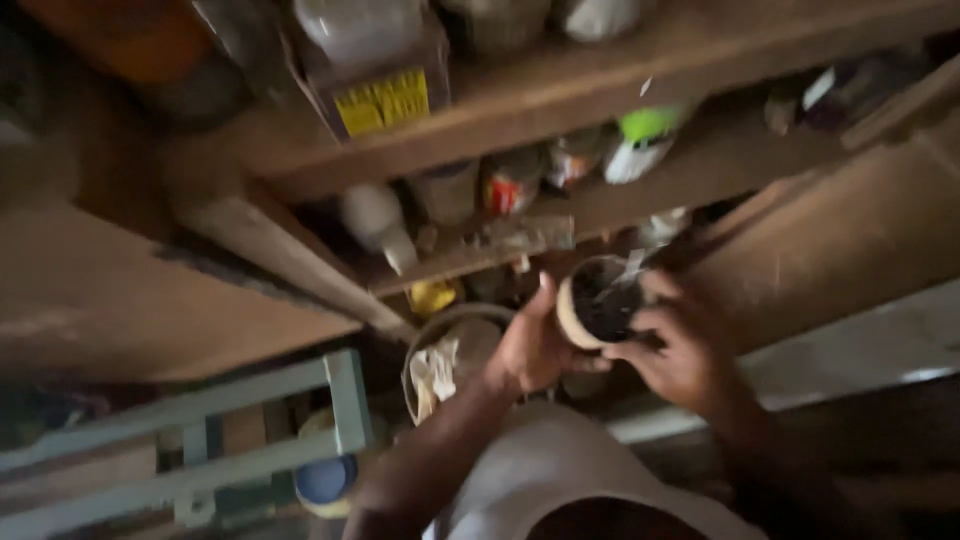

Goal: Searching for and organizing various hardware items like screws and nails from workshop shelves.

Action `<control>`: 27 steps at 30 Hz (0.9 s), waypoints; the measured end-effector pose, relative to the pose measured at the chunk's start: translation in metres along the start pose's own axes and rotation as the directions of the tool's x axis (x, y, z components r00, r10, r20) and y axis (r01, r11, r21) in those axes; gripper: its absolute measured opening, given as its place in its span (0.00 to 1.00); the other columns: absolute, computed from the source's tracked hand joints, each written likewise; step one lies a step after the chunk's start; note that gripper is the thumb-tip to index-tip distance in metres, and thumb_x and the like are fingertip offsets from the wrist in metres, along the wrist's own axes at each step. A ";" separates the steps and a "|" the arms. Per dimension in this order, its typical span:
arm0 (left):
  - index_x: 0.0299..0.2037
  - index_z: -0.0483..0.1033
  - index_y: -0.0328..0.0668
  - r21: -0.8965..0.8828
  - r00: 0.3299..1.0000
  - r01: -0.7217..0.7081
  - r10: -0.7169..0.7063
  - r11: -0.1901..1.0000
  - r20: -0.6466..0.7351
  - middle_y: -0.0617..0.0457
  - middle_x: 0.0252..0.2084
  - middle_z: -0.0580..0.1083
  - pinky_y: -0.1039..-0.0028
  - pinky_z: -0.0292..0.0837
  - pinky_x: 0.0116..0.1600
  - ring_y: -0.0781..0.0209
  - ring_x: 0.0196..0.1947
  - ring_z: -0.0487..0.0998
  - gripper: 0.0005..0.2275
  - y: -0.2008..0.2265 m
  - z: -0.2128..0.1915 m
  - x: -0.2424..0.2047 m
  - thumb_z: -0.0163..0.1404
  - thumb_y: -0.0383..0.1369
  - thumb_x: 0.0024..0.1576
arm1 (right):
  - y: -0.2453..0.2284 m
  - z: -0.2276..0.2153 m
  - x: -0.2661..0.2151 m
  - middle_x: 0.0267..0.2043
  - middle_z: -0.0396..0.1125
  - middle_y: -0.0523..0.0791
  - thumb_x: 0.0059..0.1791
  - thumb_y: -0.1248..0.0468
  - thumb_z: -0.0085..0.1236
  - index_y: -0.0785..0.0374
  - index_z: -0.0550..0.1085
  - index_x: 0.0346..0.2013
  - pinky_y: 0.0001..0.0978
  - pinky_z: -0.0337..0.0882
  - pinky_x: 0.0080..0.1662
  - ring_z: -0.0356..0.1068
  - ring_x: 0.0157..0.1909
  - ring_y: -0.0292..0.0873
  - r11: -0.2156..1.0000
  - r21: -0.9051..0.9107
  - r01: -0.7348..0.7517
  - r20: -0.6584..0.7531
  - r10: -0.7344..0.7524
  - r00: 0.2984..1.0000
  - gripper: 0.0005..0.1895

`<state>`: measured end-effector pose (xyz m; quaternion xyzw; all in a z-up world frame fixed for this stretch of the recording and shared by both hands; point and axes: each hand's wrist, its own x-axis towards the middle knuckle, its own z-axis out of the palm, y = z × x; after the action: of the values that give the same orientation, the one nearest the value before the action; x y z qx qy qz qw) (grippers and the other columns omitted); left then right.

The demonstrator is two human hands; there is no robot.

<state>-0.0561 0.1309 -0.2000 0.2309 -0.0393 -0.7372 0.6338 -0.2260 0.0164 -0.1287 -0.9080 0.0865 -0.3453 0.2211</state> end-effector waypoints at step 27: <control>0.67 0.64 0.48 0.125 0.949 -0.313 0.305 0.942 0.078 0.53 0.65 0.71 0.58 0.74 0.58 0.54 0.60 0.75 0.32 -0.007 0.009 -0.030 0.35 0.60 0.60 | -0.016 -0.063 0.030 0.54 0.71 0.56 0.34 0.57 0.78 0.64 0.69 0.36 0.41 0.74 0.52 0.74 0.52 0.51 0.999 0.029 -0.037 -0.142 0.041 0.989 0.27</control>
<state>-0.0634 0.1584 -0.1861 0.2431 -0.1433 -0.6308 0.7229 -0.2455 -0.0002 -0.0614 -0.8761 0.1152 -0.4061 0.2330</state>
